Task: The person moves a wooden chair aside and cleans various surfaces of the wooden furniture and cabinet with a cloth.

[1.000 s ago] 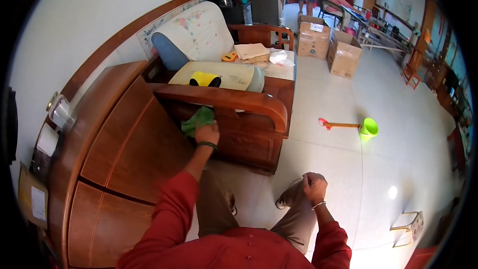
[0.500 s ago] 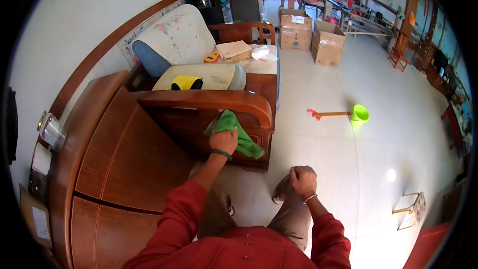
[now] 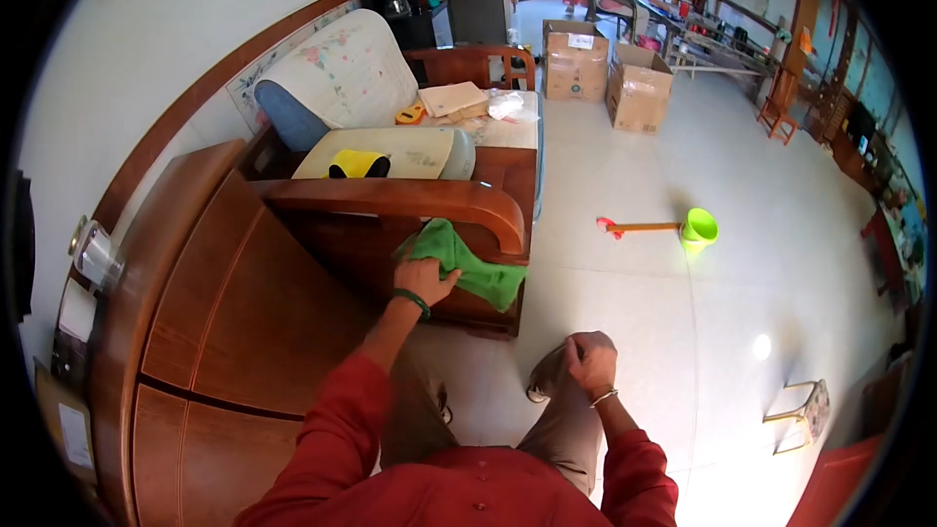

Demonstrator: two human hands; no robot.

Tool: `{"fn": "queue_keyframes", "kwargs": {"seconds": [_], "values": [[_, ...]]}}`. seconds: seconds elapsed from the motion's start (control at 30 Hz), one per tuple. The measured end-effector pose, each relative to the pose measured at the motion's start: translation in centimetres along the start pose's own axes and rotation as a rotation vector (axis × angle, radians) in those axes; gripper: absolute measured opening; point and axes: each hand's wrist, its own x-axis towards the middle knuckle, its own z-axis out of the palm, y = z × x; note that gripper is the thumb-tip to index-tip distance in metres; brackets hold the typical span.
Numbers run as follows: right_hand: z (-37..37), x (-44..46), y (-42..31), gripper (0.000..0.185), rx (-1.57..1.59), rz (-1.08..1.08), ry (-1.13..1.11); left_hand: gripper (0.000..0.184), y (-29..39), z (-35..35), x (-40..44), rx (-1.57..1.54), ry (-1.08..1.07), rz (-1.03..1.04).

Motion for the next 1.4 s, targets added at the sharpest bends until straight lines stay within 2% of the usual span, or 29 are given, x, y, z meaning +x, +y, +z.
{"fn": "queue_keyframes", "kwargs": {"seconds": [0.1,0.17,0.2,0.27,0.4,0.47,0.5,0.53,0.6,0.67,0.7,0.83,0.9,0.93,1.0,1.03,1.07,1.13,1.2,1.3,1.37,1.4], "values": [[-0.8,0.0,0.0,0.013,0.013,0.054,-0.018,0.036,1.3,0.7,0.4,0.113,0.002,-0.031],[-0.5,0.2,0.5,0.013,0.007,0.038,-0.001,0.037,3.2,0.9,1.3,-0.082,-0.105,-0.145],[-0.3,0.3,0.6,0.013,0.001,0.018,0.012,0.039,4.9,0.5,1.4,-0.075,-0.242,-0.129],[0.0,0.8,0.4,0.013,0.012,0.006,-0.004,0.040,6.8,3.5,1.6,-0.037,0.095,0.228],[0.3,1.4,-1.0,0.012,0.022,0.002,-0.061,0.041,6.5,4.2,1.3,-0.056,0.226,0.247],[0.7,1.2,-0.8,0.012,0.002,-0.022,-0.063,0.036,6.2,3.9,1.2,-0.062,-0.040,0.143],[0.8,1.2,-0.6,0.012,-0.017,-0.036,-0.060,0.033,5.7,4.2,0.6,-0.081,0.048,0.235],[0.8,1.2,-0.4,0.012,-0.017,-0.044,-0.060,0.033,5.0,4.5,0.2,-0.081,0.055,0.230],[0.5,0.7,-0.5,0.013,-0.004,-0.017,-0.011,0.033,3.3,5.7,-0.9,-0.055,0.384,0.434],[0.3,0.4,0.0,0.013,-0.017,0.009,-0.020,0.036,0.8,7.3,-1.3,-0.050,0.323,0.369],[0.1,0.1,0.3,0.013,-0.019,0.019,-0.019,0.034,-0.5,7.4,-1.0,-0.027,0.378,0.377],[-0.9,-0.3,0.6,0.013,-0.038,0.037,-0.013,0.040,-5.7,4.2,-1.7,0.085,0.245,0.083],[-0.8,-0.5,1.3,0.013,-0.032,0.043,0.005,0.015,-6.8,2.7,-1.2,0.117,0.543,0.219],[-0.7,-0.4,1.6,0.013,-0.023,0.041,0.020,0.015,-6.3,2.6,-1.2,0.116,0.544,0.228],[-0.6,-0.4,1.7,0.012,-0.014,0.059,0.013,0.015,-4.7,2.5,-1.5,0.013,0.365,-0.030],[-0.5,-0.3,1.7,0.012,-0.006,0.073,-0.001,0.016,-3.2,2.5,-1.2,-0.088,0.333,-0.096],[-0.4,0.0,1.5,0.012,-0.003,0.076,0.003,0.016,-2.0,3.3,-0.7,-0.086,0.333,-0.091],[-0.4,0.3,0.8,0.011,0.031,0.024,0.003,0.023,0.2,5.3,-0.3,-0.019,0.439,0.202],[-0.2,0.5,0.6,0.011,0.025,0.018,-0.012,0.032,5.4,4.9,-0.8,-0.092,0.247,0.218],[0.2,1.0,0.6,0.011,-0.003,-0.011,-0.025,0.038,9.7,6.2,-0.8,-0.109,0.306,0.163],[0.3,0.8,0.6,0.011,-0.020,-0.029,-0.023,0.036,9.9,6.9,-1.2,-0.017,0.527,0.205],[0.3,0.7,0.5,0.012,-0.019,-0.014,-0.022,0.036,9.5,7.0,-1.2,-0.012,0.534,0.205]]}}
